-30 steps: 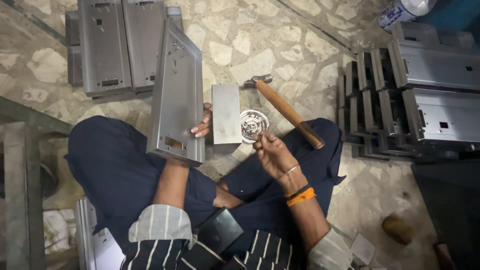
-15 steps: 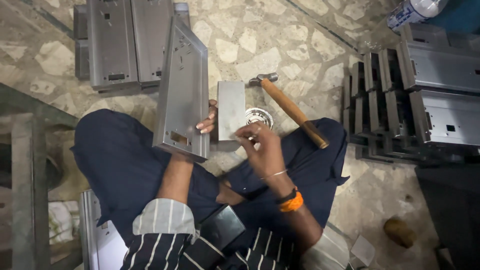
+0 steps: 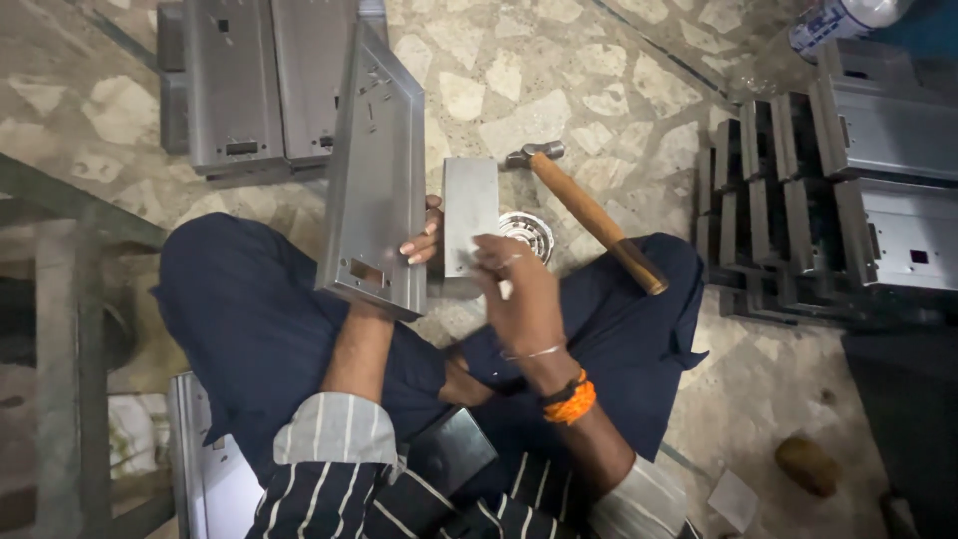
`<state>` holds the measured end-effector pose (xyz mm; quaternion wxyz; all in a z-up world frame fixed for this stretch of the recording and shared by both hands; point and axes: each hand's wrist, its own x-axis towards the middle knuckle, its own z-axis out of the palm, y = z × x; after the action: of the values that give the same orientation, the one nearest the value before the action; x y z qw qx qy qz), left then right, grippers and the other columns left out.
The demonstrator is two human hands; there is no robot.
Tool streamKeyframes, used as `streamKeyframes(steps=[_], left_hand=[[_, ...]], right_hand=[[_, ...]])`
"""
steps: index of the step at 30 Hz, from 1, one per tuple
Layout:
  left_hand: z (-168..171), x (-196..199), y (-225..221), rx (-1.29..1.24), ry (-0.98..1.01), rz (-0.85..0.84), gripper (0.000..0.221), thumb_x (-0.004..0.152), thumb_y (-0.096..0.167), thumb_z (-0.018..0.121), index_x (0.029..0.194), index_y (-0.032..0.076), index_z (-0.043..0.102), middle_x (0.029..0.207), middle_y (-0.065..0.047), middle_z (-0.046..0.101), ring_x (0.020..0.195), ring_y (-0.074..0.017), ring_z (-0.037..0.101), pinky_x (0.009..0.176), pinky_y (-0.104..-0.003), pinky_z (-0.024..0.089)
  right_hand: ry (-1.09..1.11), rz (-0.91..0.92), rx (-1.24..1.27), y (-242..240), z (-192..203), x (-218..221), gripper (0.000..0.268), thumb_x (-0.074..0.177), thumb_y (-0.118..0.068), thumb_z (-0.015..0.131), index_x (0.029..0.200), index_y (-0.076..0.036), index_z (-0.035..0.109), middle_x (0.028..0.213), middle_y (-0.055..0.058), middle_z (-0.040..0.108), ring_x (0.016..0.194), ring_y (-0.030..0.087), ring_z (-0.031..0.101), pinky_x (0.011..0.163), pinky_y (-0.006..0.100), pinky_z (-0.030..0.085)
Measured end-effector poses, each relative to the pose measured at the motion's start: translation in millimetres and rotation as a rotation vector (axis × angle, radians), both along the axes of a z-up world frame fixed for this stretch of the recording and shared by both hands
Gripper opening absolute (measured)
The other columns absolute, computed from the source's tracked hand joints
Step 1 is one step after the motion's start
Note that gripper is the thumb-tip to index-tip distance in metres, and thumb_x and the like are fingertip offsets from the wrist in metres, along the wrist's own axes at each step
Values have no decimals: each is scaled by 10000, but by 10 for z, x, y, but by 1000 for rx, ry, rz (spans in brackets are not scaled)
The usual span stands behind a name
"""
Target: The person adjusts and fits metal components onto larger metal panels using a hammer.
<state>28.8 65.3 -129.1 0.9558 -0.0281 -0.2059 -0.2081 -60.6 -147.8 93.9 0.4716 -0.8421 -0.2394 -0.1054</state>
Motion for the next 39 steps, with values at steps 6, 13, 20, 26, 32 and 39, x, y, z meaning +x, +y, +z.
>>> streamKeyframes(steps=[6,13,20,26,32,39], left_hand=[[60,-24,-13,-5,-16,-29,678,1038,406,527,1420,-140,402,1066,-238,552,693,-203,572,630,-344,485],[-64,37,2,-37,-51,-97,625,1046,381,549,1425,-94,403,1091,-235,561,712,-202,565,644,-351,486],[188,-90,-40,-48,22,-36,634,1058,363,552,1421,-131,392,1095,-243,559,730,-202,562,637,-332,490],[172,-69,4,2,36,-18,610,1063,357,540,1413,-126,413,1085,-229,552,734,-201,565,650,-332,484],[49,2,12,7,-64,-55,648,1052,396,519,1437,-115,419,1078,-215,554,720,-201,567,657,-347,484],[81,-62,-6,-7,-12,-21,667,1049,404,517,1436,-126,398,1078,-224,550,727,-201,559,653,-342,474]], right_hand=[[296,-163,374,-203,-113,-23,336,882,76,734,1159,-25,574,993,50,698,914,103,689,787,259,582],[305,-183,458,-292,-361,-37,431,881,57,749,1211,-32,487,995,30,639,921,98,655,817,239,563],[293,-131,334,-129,-120,-63,326,896,43,696,1176,-40,550,971,47,713,854,106,699,735,235,549],[113,-93,37,-30,-18,-55,368,867,60,708,1197,-40,578,933,69,727,827,166,709,734,280,546],[78,-68,7,-36,-77,-28,386,862,75,700,1208,-32,569,943,86,692,834,193,677,726,304,540],[91,-62,42,-37,-120,-20,394,856,76,714,1196,-25,543,947,83,701,833,179,680,725,293,533]])
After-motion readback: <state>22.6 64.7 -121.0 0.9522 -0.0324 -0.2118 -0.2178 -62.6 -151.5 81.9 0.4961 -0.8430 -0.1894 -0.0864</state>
